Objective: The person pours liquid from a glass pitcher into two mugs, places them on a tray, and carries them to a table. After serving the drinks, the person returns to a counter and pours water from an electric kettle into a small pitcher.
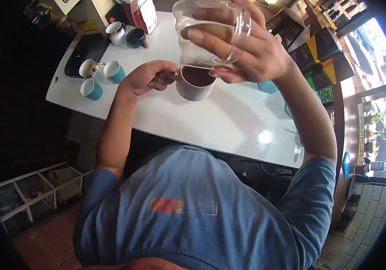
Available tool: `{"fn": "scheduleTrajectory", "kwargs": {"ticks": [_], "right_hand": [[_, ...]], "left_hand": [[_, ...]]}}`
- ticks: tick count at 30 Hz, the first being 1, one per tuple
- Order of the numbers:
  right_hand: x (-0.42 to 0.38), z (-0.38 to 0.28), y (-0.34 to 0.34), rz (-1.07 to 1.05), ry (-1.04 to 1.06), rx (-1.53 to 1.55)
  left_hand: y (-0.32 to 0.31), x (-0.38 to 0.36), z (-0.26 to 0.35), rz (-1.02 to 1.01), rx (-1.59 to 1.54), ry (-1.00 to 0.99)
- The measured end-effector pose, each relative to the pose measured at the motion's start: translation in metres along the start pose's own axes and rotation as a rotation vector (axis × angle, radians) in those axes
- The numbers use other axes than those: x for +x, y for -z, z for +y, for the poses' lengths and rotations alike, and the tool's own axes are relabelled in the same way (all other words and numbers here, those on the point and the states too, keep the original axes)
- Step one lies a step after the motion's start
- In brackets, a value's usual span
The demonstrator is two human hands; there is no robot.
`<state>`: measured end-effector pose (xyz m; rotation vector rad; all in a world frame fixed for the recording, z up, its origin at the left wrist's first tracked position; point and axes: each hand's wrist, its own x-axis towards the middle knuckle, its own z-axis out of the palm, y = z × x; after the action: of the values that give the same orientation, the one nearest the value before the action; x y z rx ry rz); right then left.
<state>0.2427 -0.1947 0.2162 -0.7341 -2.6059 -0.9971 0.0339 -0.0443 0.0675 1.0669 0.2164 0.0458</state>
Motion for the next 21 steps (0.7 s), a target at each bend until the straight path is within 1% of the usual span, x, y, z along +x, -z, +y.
{"fn": "scheduleTrajectory", "kwargs": {"ticks": [2,3,4,6,8,10,11,12,16,18,20,21], "right_hand": [[0.003,-0.002,0.001,0.006,-0.053,0.026],[0.000,-0.003,0.001,-0.038,-0.034,-0.028],[0.001,-0.003,0.002,-0.034,-0.037,-0.033],[0.003,-0.002,0.004,0.093,-0.060,-0.041],[0.002,-0.003,0.002,0.130,-0.056,-0.055],[0.001,-0.008,0.007,-0.057,-0.045,-0.113],[-0.001,-0.003,0.004,0.071,-0.047,-0.129],[-0.001,-0.001,0.001,0.169,-0.092,-0.069],[-0.008,-0.015,0.000,0.018,-0.105,-0.079],[-0.013,-0.018,-0.002,0.041,-0.150,-0.093],[-0.018,-0.023,-0.006,0.223,-0.321,-0.058],[-0.022,-0.029,-0.009,0.270,-0.411,-0.077]], "left_hand": [[-0.002,-0.003,0.002,0.007,0.002,-0.002],[-0.005,-0.004,0.004,0.007,0.007,0.001],[-0.008,-0.007,0.006,0.017,0.019,-0.016],[-0.012,-0.009,0.009,0.025,0.033,-0.036],[-0.014,-0.011,0.009,0.064,0.072,-0.046],[-0.013,-0.010,0.007,0.062,0.063,-0.040],[-0.013,-0.010,0.006,0.063,0.051,-0.038],[-0.014,-0.009,0.005,0.062,0.050,-0.038],[-0.019,-0.008,-0.003,0.093,0.033,-0.041],[-0.020,-0.007,-0.007,0.092,0.018,-0.035],[-0.023,-0.006,-0.012,0.113,-0.020,-0.042],[-0.024,-0.006,-0.015,0.106,-0.015,-0.028]]}}
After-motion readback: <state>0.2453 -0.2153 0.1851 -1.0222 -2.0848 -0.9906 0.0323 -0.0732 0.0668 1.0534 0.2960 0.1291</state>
